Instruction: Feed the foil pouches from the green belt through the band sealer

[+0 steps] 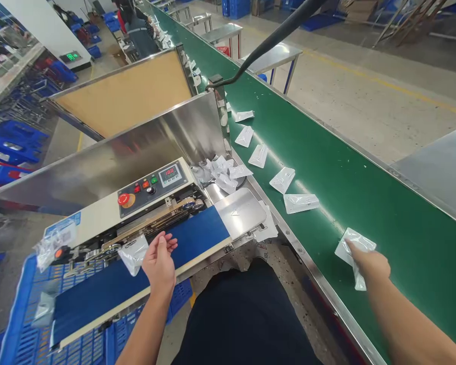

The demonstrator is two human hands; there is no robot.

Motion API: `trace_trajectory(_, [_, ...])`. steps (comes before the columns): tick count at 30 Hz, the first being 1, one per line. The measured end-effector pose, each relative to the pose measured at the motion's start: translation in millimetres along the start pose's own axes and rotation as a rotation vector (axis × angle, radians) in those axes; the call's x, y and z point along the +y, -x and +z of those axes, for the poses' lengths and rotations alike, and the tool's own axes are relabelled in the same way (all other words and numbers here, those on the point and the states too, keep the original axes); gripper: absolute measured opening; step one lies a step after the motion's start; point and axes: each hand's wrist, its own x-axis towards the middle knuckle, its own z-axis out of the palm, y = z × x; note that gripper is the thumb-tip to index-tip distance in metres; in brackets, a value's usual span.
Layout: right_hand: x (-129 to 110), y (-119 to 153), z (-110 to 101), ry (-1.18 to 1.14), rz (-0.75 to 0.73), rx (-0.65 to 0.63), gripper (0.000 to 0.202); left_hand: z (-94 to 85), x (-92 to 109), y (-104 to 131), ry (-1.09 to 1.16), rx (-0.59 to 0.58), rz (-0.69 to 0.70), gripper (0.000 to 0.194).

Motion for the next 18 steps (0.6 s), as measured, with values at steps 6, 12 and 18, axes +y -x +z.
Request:
trace_trajectory(6, [-16,22,-5,-0.073,0.064,-0.041,0.027,-10.8,-9,14,-0.035,0.038,-0.037,0.046])
trace_trajectory(12, [-138,108,24,-0.080,-0.486,-0.340,0.052,-13.0,-13,22,-0.046,0.050,-0.057,0.051])
trace_trajectory(18, [-202,178,62,-0.059,-0.696,-0.492,0.057,-8.6,-1,33,-0.033,-0.015,-0.073,0.056])
